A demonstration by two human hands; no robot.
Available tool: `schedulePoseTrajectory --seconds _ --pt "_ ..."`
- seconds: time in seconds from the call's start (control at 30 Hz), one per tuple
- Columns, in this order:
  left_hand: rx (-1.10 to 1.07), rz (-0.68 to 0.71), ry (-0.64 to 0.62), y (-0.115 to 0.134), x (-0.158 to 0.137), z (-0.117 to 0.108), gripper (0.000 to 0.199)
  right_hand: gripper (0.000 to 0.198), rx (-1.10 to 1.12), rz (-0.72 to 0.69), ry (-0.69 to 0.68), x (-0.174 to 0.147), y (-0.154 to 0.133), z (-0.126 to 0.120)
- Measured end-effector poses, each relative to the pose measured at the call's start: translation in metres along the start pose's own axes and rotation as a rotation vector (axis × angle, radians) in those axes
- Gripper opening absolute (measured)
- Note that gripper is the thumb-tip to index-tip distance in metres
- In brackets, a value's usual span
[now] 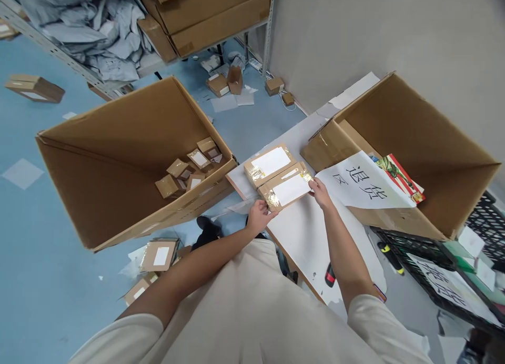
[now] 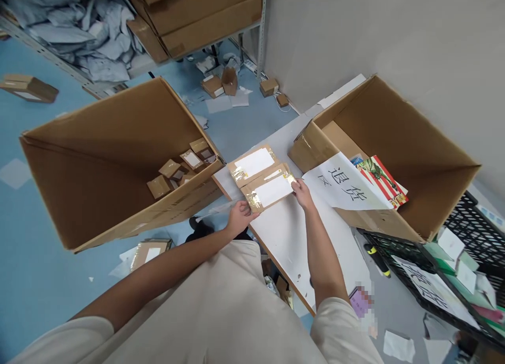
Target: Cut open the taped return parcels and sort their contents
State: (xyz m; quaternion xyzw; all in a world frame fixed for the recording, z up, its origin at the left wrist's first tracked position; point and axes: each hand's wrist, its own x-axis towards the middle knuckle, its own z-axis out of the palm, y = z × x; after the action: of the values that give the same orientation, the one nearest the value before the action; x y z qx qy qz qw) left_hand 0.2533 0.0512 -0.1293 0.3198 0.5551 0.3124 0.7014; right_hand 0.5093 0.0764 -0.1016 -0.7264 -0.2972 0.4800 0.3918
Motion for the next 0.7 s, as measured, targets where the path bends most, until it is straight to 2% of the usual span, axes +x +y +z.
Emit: schedulePoseTrajectory --seconds 0.27,0.37,0.47,0.53,0.6,0.67,0.7 --pt "0.068 -0.062 0.000 0.012 0.006 -0.004 0.064 0.060 -0.052 0.005 -0.011 0.007 0.019 0.000" --pt "0.102 -0.087 -0.016 0.022 0.008 -0.008 0.059 0.064 -0.067 -0.008 0.029 0.009 0.021 0.001" --pt "0.085 -0.111 -0.027 0.027 0.014 -0.016 0.058 0.064 -0.190 -0.096 0.123 0.008 0.016 0.001" --pt "0.038 -0.116 -0.038 0.029 0.019 -0.023 0.059 0.063 -0.319 -0.188 0.254 0.006 0.002 0.003" --pt "-0.015 -0.107 -0.066 0.033 0.024 -0.033 0.058 0.063 -0.452 -0.295 0.396 0.004 -0.025 0.012" --pt "-0.053 -0.090 -0.112 0.040 0.030 -0.049 0.056 0.062 -0.551 -0.421 0.464 0.004 -0.065 0.034" --pt "-0.061 -0.078 -0.133 0.046 0.033 -0.060 0.055 0.061 -0.587 -0.488 0.447 0.004 -0.088 0.052"
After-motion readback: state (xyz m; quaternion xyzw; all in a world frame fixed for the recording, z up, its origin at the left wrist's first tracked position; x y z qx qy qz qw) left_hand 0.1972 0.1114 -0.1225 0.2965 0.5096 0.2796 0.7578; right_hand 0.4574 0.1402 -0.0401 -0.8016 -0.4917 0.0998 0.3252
